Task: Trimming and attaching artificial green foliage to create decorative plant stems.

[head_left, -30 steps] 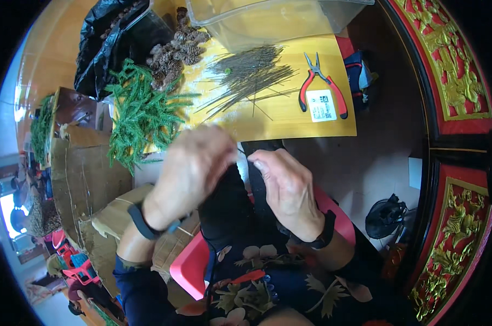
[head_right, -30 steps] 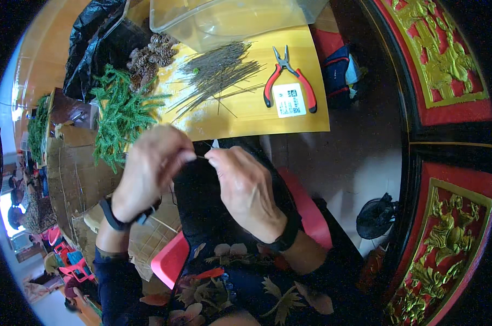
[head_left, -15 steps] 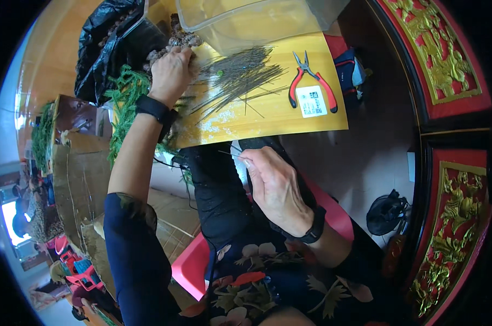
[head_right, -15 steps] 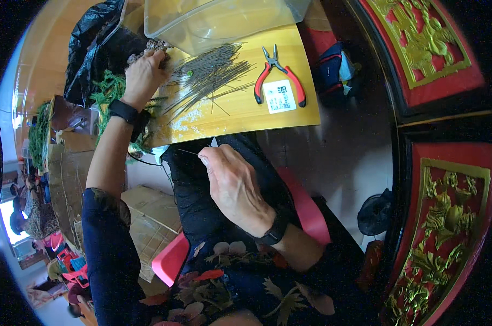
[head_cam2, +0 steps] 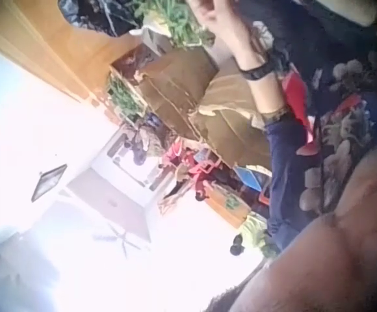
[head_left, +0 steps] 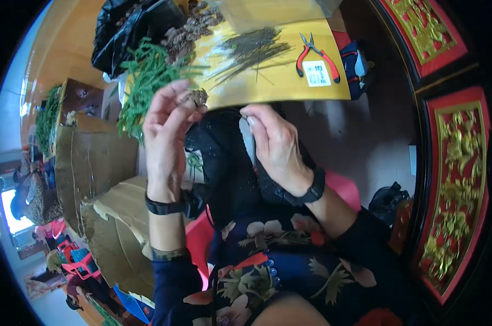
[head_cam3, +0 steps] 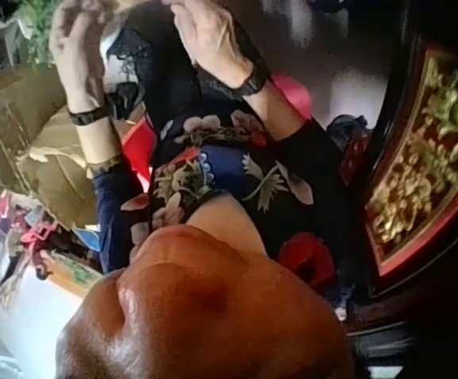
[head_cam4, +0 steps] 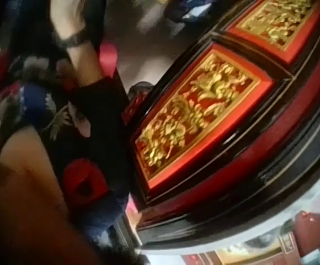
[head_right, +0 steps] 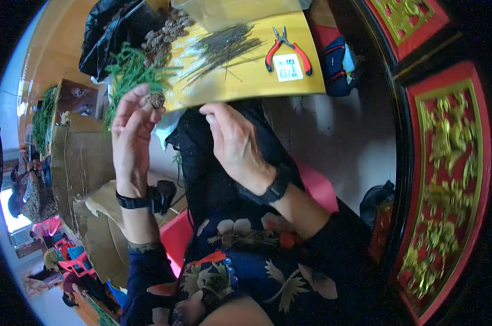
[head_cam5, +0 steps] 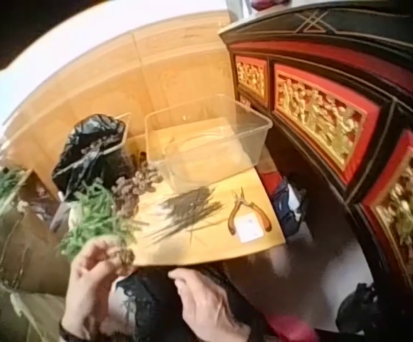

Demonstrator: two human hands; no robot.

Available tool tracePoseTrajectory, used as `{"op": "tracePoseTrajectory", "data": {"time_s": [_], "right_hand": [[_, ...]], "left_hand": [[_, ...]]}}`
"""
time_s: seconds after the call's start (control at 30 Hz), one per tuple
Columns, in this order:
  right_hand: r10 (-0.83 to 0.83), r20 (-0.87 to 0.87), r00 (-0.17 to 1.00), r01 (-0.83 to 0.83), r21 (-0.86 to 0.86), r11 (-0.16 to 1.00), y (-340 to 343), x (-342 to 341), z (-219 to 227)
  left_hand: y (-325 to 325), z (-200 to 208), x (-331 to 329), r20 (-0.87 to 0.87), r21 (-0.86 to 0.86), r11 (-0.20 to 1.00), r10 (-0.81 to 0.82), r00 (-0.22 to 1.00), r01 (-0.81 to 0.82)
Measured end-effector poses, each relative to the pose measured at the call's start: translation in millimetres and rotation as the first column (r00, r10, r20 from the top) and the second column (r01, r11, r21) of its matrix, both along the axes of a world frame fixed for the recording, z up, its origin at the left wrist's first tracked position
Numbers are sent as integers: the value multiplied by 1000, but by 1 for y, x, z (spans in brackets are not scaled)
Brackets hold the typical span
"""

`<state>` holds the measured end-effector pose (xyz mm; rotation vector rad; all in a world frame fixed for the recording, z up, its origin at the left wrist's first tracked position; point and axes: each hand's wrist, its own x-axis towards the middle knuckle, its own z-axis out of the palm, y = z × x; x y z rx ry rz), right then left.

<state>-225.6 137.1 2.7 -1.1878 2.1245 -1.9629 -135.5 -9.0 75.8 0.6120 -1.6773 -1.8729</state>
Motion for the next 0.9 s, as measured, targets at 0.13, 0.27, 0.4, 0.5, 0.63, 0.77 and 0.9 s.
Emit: {"op": "tracePoseTrajectory", "data": {"time_s": [0.13,0.27,0.4,0.5,0.63,0.77,0.9], "right_hand": [[128,177,976,-112,-99,989,2,20,13],[153,17,988,-147,-186,971,11,46,36],[122,-181,976,-146,-121,982,31,74,52],[105,-260,960,-146,-144,979,35,82,62],[110,-327,939,-155,-115,981,40,92,65],[115,-366,923,-157,-87,984,36,97,65],[112,-365,924,-153,-85,985,34,96,67]], "left_hand": [[27,-13,41,-159,336,942,31,987,25],[49,-16,68,-280,469,881,78,957,66],[71,-10,93,-343,469,881,110,933,69],[80,-10,103,-390,415,907,108,915,70],[82,-14,115,-421,323,945,97,902,49],[80,-10,121,-415,274,961,145,898,-29],[81,-4,120,-384,245,964,191,903,-100]]}}
